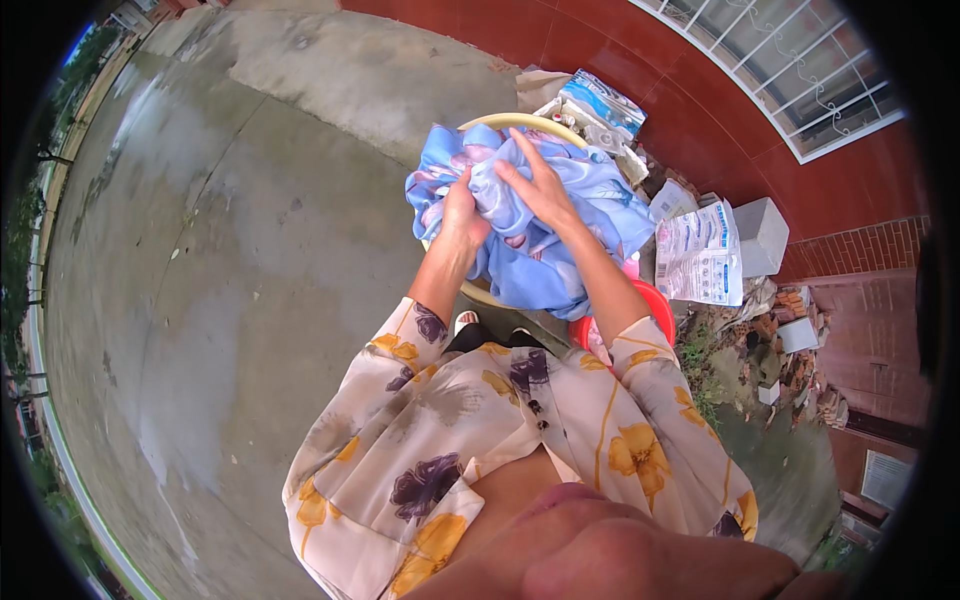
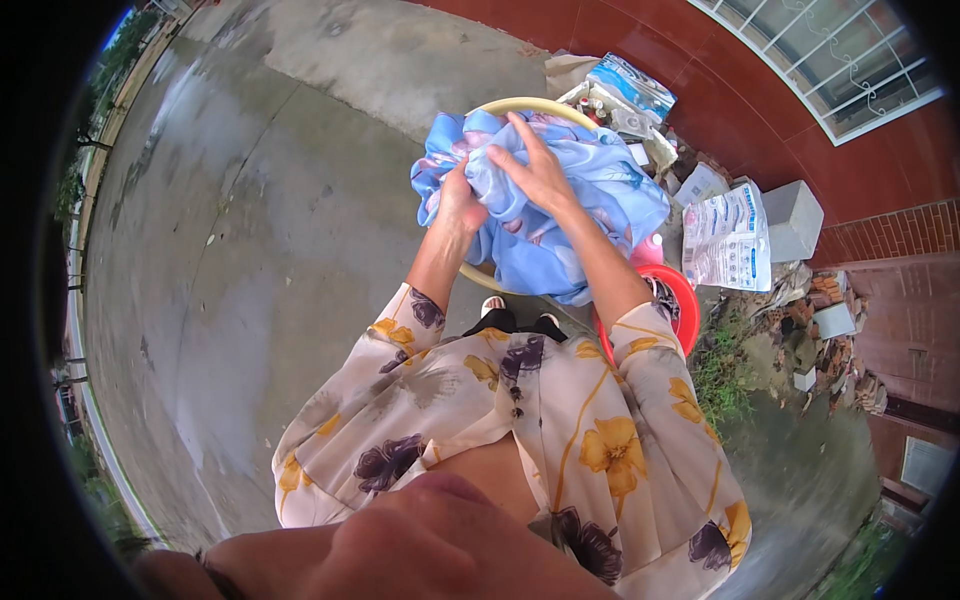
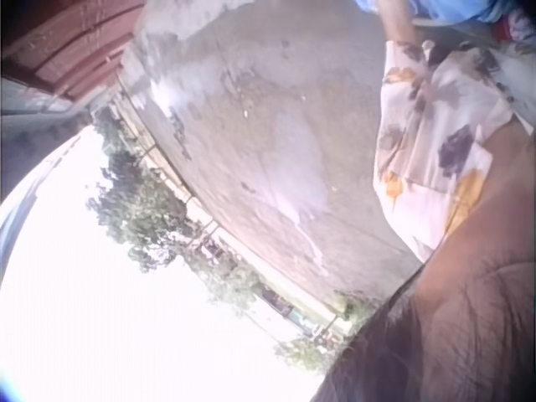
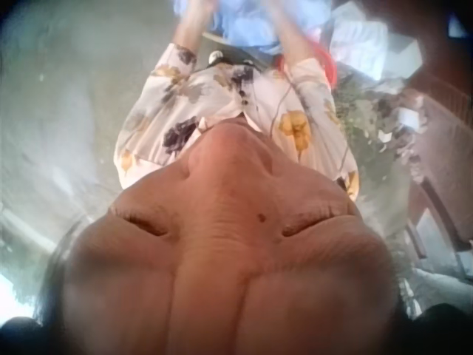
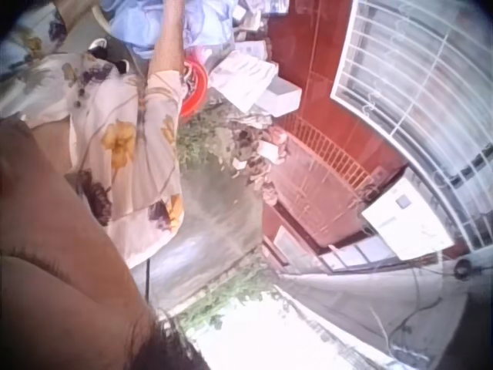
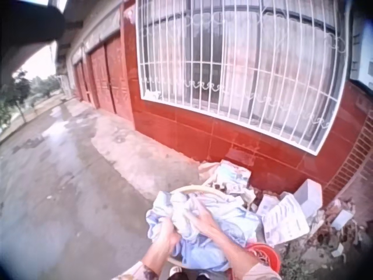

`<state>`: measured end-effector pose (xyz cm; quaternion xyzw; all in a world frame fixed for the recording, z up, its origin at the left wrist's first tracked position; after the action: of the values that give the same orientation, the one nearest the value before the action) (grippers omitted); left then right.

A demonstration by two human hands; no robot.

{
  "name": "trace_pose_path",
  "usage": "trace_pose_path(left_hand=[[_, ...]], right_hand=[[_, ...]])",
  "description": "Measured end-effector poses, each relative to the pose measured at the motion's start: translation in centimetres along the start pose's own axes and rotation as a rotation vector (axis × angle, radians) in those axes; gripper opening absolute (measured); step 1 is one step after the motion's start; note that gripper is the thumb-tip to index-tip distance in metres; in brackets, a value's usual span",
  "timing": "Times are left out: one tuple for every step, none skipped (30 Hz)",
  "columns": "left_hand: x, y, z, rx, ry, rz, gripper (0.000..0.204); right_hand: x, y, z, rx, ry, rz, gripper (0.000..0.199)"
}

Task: The person washes a blue patterned cloth by hand in a yellow basin of soapy water, scrubbing the material and lifting it to check it.

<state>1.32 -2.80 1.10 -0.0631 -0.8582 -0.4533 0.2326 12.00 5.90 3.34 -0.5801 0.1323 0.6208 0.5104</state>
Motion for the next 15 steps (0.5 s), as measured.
trace_pose_path(left_hand=[[0.0,-1.6,1.8,-0.105,0.037,-0.011,0.047],[-0.5,-4.6,5.0,-0.211,0.076,-0.02,0.047],[-1.2,-6.7,6.4,-0.227,0.118,0.016,0.046],[-1.7,-8.4,7.6,-0.245,0.161,0.052,0.045],[-2.7,-9.2,8.0,-0.183,0.201,0.133,0.043],[-3.0,-7.7,6.7,-0.128,0.228,0.22,0.042],[-4.2,-5.7,5.4,-0.034,0.182,0.187,0.037],[-4.2,-0.8,2.2,0.05,0.133,0.157,0.032],[-4.0,-1.6,2.1,0.037,0.111,0.166,0.03],[-3.8,-2.9,2.3,0.021,0.085,0.175,0.028],[-3.1,-3.9,3.8,-0.018,0.08,0.187,0.027],[-3.3,-6.9,4.9,-0.208,0.157,0.051,0.026],[-3.8,-9.5,6.0,-0.416,0.195,-0.092,0.024],[-3.2,-12.3,7.2,-0.627,0.17,-0.142,0.025],[-3.2,-13.2,7.9,-0.858,0.121,-0.199,0.025]], right_hand=[[-3.3,1.5,-2.1,-0.043,-0.15,-0.192,0.041],[-5.4,3.1,-4.3,-0.023,-0.255,-0.225,0.032],[-6.3,4.2,-5.8,0.0,-0.343,-0.258,0.024],[-5.9,4.6,-5.8,0.003,-0.405,-0.258,0.02],[-4.3,5.0,-5.8,0.014,-0.448,-0.268,0.018],[-3.2,4.9,-5.3,0.035,-0.482,-0.285,0.018],[-1.8,4.1,-3.6,0.192,-0.41,-0.328,0.026],[1.1,2.5,-0.9,0.25,-0.282,-0.354,0.029],[1.0,2.4,-0.4,0.268,-0.157,-0.343,0.032],[0.3,3.5,-2.3,0.222,-0.19,-0.304,0.033],[-2.9,4.7,-3.8,0.192,-0.25,-0.267,0.034],[-4.8,5.7,-4.4,0.162,-0.309,-0.223,0.035],[-4.8,5.9,-4.3,0.131,-0.354,-0.212,0.036],[-4.9,7.0,-4.6,0.087,-0.391,-0.181,0.036],[-4.0,7.3,-4.1,0.059,-0.423,-0.174,0.036]])
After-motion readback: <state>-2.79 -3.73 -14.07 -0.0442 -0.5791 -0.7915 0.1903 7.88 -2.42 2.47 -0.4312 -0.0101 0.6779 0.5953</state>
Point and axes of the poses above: each hand's wrist, its own z-axis towards the middle knuckle, its own y-axis out of the palm, x = y × z, the point moved 1 cm from there along z, towards the middle knuckle, and after that the axes turned 2 degrees about z, right-handed, at the moved point
